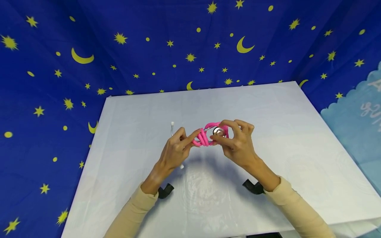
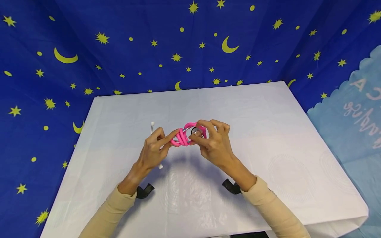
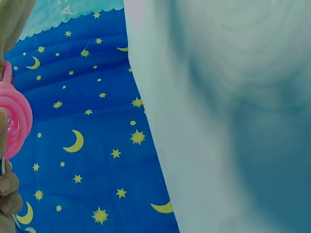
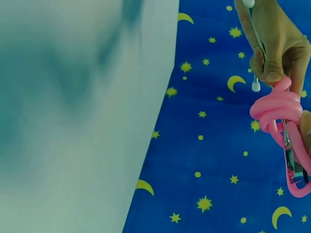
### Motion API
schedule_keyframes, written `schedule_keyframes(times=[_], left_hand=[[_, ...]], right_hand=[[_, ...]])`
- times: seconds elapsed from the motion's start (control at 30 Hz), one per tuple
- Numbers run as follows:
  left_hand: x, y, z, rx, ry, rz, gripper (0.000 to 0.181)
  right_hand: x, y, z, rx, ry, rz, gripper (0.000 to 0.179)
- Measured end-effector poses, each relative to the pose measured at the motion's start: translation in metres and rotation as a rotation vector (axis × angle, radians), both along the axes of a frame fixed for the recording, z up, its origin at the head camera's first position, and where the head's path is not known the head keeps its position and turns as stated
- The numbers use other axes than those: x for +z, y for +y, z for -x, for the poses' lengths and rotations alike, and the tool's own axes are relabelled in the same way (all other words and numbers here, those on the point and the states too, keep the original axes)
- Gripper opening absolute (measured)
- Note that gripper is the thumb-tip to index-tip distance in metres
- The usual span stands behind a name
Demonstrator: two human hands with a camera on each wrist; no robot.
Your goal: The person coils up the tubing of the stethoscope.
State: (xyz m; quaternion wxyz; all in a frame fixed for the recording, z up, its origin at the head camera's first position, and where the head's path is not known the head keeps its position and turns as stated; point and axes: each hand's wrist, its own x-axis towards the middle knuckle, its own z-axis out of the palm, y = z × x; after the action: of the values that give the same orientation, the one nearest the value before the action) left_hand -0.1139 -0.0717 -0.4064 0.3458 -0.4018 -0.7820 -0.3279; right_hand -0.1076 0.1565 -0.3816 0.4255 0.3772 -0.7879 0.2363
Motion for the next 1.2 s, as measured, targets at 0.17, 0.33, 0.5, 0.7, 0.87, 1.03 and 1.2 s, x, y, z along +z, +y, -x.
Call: schedule_keyframes(times=[0.17, 0.33, 0.5, 0.7, 0.87, 1.03, 1.2], left_hand=[[0.003, -0.001, -0.001, 0.024, -0.051, -0.005, 0.049], [0.004, -0.002, -0.001, 0.028, -0.054, 0.013, 0.047], [0.002, -0.001, -0.001, 0.03, -0.046, 0.005, 0.049], [-0.001, 0.0, -0.001, 0.031, -0.054, -0.014, 0.051], [-0.003, 0.002, -0.002, 0.041, -0.067, 0.002, 0.05], [-0.003, 0.004, -0.003, 0.046, -0.072, 0.01, 0.046], [-0.001, 0.004, -0.002, 0.046, -0.065, -0.003, 0.048]], right_hand=[[0.0, 0.0, -0.003, 0.031, -0.115, 0.014, 0.027], [-0.001, -0.002, 0.0, 0.093, -0.186, 0.104, 0.03], [-0.003, -0.011, 0.001, 0.125, -0.27, 0.317, 0.013], [-0.003, -0.019, -0.004, 0.101, -0.679, 0.634, 0.06], [0.001, -0.02, -0.005, 0.132, -1.049, 0.835, 0.033], [-0.004, -0.021, -0.005, 0.127, -0.968, 0.83, 0.023], [-0.009, -0.023, -0.005, 0.148, -0.81, 0.764, 0.026]])
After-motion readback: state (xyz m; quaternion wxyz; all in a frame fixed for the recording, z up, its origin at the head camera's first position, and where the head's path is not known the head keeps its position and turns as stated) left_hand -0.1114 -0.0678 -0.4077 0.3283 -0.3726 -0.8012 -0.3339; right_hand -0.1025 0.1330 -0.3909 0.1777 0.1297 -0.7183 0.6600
